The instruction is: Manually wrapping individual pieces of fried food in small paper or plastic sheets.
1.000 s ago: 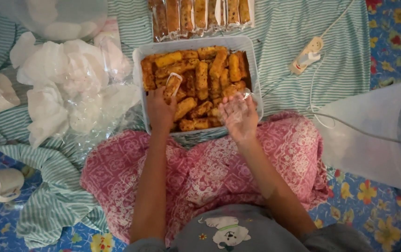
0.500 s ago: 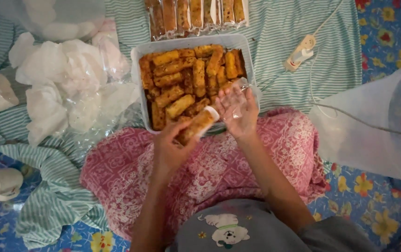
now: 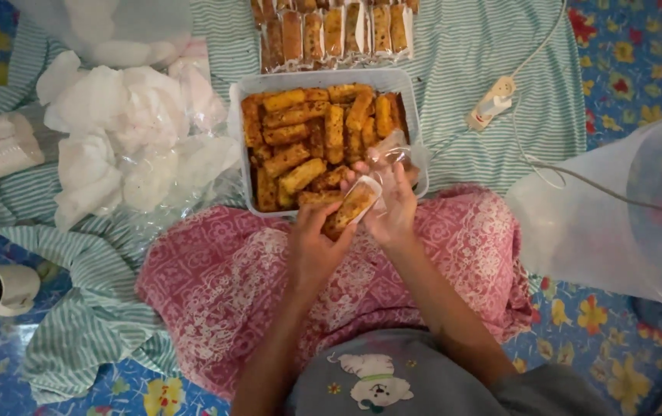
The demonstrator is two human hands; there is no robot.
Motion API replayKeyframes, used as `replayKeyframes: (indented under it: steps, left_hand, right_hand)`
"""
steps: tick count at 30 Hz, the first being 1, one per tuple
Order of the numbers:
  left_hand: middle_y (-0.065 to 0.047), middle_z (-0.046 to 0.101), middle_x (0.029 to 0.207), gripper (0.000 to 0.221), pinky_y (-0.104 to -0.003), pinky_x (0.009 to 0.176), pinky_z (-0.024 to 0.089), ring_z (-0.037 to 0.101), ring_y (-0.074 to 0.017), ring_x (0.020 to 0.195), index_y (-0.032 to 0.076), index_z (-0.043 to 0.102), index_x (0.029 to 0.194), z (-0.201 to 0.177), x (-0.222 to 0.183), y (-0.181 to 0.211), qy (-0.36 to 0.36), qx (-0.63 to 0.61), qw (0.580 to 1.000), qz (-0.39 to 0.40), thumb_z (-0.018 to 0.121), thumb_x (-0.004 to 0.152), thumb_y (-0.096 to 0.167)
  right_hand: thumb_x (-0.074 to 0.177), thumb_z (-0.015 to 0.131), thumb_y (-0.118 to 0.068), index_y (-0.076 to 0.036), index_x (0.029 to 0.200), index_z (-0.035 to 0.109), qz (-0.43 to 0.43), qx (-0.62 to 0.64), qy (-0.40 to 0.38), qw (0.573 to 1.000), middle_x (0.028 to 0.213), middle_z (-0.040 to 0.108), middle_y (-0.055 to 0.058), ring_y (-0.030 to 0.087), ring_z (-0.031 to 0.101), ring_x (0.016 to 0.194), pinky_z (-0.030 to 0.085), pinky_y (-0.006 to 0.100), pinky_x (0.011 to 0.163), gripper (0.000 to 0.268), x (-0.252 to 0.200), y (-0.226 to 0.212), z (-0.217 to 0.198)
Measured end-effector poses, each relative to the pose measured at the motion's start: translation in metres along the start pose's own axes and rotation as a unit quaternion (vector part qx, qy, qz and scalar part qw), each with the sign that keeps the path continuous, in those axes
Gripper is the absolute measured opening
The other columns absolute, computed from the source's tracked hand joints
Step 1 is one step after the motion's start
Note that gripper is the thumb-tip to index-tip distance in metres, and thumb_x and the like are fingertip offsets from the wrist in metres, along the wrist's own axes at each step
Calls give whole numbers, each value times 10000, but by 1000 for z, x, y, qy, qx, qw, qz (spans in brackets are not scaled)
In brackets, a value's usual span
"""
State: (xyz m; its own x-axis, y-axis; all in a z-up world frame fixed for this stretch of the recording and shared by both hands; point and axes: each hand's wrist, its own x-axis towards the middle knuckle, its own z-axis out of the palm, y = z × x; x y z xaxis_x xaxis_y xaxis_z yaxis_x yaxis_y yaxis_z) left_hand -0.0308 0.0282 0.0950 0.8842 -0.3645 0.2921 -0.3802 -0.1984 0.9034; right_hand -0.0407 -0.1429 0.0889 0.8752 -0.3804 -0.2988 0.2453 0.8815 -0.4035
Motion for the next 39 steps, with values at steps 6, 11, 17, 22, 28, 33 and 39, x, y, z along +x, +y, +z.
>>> replayKeyframes:
  steps: [6, 11, 17, 22, 28, 33, 39]
  left_hand:
    - [-151, 677, 1069, 500, -439, 854, 594, 711, -380, 1005, 74, 685, 1227, 14, -3, 9, 45, -27, 999, 10, 914, 792, 170]
    - [-141, 685, 1066, 544, -410, 872, 594, 715, -352, 1024, 85, 663, 1237, 25, -6, 7, 76, -8, 997, 8, 933, 778, 195]
    - [-104, 683, 1103, 565, -382, 881, 597, 719, -306, 1040, 107, 649, 1234, 37, -7, -1, 80, -9, 997, -8, 940, 781, 281]
    - [-140, 662, 1113, 602, -410, 796, 631, 711, -360, 1012, 63, 623, 1252, 37, 0, 9, 66, -55, 996, -13, 940, 798, 299]
    - [-133, 622, 1115, 634, -427, 890, 592, 687, -340, 1009, 30, 618, 1240, 30, 12, 21, 44, -56, 997, 32, 949, 773, 302]
    - [-175, 614, 1156, 804, -457, 840, 607, 682, -370, 1017, -3, 571, 1394, 16, 5, 7, -23, -148, 989, -17, 967, 753, 275]
    - [-112, 722, 902, 490, -355, 696, 618, 743, -287, 764, 43, 751, 1160, 21, -3, -1, 40, -69, 997, 23, 969, 737, 158]
  right_hand:
    - [1002, 521, -559, -110, 1399, 589, -11, -64, -9, 998, 1163, 735, 129, 297, 743, 1046, 616, 468, 951, 603, 3, 2, -18]
    - [994, 499, -596, -113, 1414, 581, -11, -70, -26, 997, 1146, 717, 129, 296, 743, 1018, 629, 460, 906, 645, 1, -3, -26]
    - [968, 527, -620, -55, 1478, 515, -29, -89, -48, 994, 1139, 690, 108, 244, 717, 1036, 618, 421, 929, 761, -3, -6, -25]
    - [966, 551, -585, -36, 1491, 494, -22, -102, -34, 994, 1136, 687, 100, 224, 719, 1046, 616, 407, 923, 762, -3, -9, -30]
    - [928, 648, -514, -89, 1406, 594, -10, -129, 59, 990, 1113, 728, 45, 182, 730, 1015, 607, 384, 937, 642, 3, -14, -32]
    - [931, 659, -485, -83, 1166, 724, 7, -70, 61, 996, 1042, 769, 98, 260, 760, 962, 627, 447, 880, 470, 11, -26, -30]
    - [957, 655, -403, -75, 1136, 719, 36, -75, 71, 994, 1085, 767, 80, 243, 757, 1005, 625, 434, 902, 379, -6, -24, 5]
